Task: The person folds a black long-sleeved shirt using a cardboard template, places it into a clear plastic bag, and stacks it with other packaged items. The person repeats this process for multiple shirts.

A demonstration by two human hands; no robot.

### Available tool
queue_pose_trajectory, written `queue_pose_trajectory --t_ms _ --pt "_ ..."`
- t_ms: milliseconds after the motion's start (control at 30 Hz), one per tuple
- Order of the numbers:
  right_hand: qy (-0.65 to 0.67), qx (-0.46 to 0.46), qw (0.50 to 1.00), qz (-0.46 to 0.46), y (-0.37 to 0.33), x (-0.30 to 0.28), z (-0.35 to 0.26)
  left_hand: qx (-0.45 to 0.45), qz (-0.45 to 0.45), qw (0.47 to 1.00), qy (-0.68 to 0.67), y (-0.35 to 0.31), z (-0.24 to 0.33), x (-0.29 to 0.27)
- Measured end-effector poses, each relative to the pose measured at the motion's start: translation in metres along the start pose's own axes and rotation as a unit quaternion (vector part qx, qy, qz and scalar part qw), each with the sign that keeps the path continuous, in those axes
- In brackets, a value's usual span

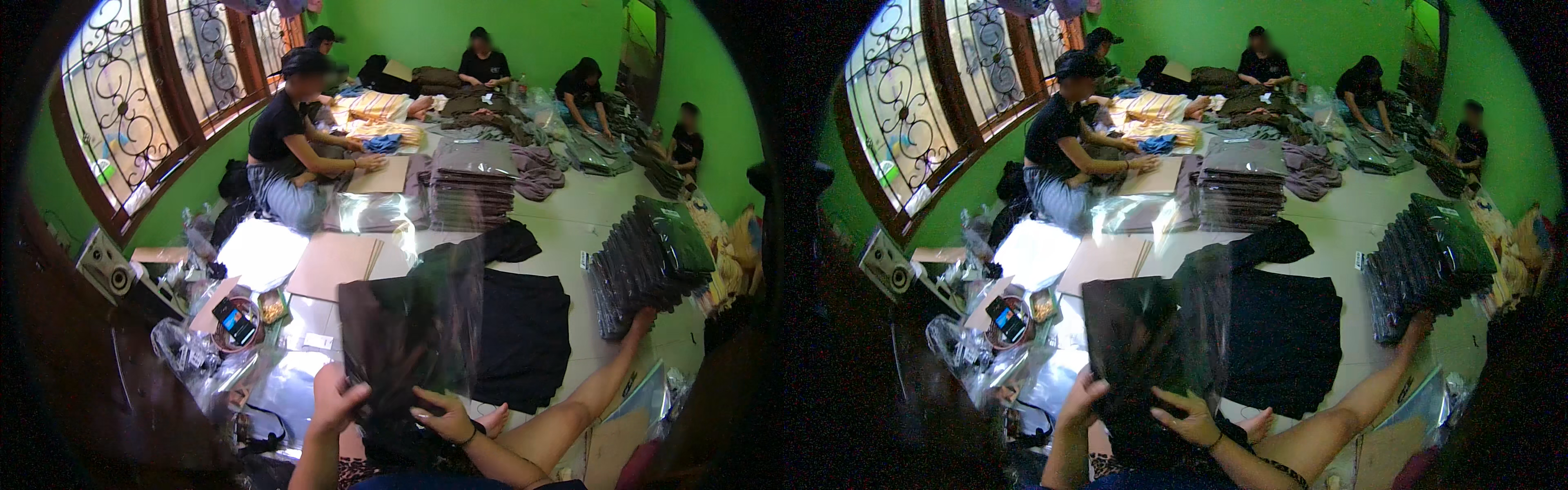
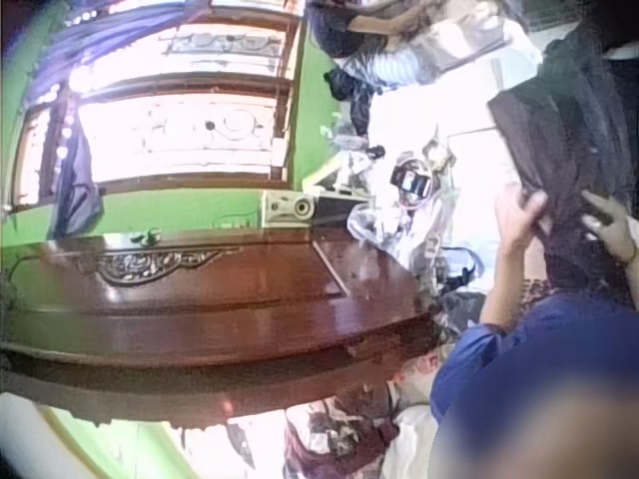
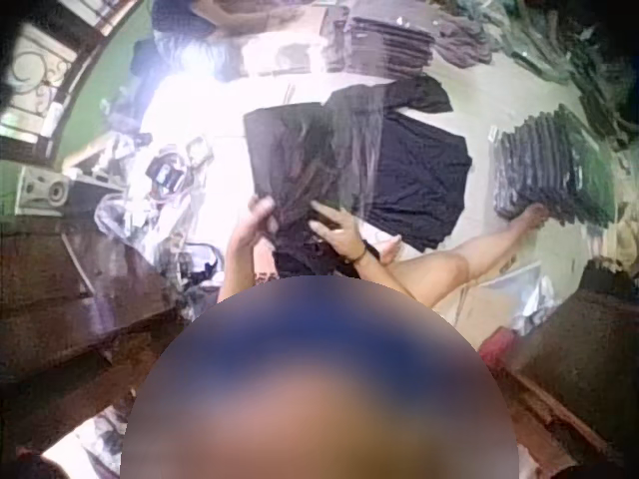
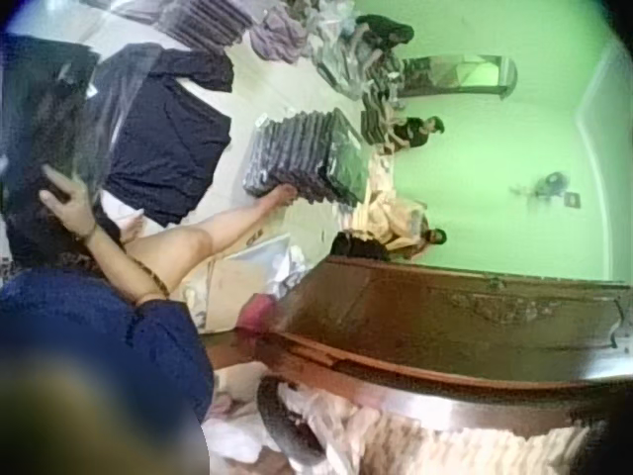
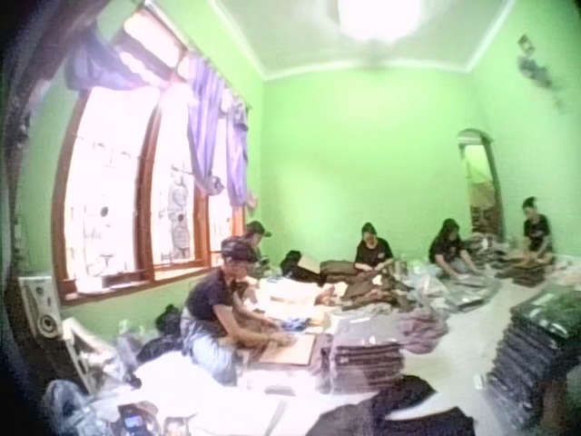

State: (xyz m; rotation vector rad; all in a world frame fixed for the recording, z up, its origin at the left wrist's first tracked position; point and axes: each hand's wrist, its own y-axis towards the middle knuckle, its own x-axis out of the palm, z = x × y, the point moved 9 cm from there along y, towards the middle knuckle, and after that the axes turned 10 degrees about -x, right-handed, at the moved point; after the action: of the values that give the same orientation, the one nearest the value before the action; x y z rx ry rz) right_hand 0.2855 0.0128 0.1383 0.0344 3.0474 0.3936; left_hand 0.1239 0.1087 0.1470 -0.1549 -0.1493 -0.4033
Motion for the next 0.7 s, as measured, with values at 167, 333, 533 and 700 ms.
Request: queue_pose_trajectory --t_ms 167,333,533,700 --pt "-0.097 -0.034 0.99 0.091 -0.014 -0.04 0.002 0.222 -0.16 0.856 0.439 -0.002 0.009 0.032" --pt "-0.004 0.059 0.998 -0.001 -0.009 -0.036 0.029 -0.112 0.055 0.977 -0.174 0.035 -0.046 0.023" --pt "-0.098 0.016 0.994 0.056 0.01 -0.069 0.032 -0.265 -0.062 0.951 -0.148 0.041 -0.101 0.07" --pt "-0.275 0.06 0.959 0.0 0.007 -0.069 0.034 -0.125 0.028 0.987 -0.093 0.101 -0.092 0.081"
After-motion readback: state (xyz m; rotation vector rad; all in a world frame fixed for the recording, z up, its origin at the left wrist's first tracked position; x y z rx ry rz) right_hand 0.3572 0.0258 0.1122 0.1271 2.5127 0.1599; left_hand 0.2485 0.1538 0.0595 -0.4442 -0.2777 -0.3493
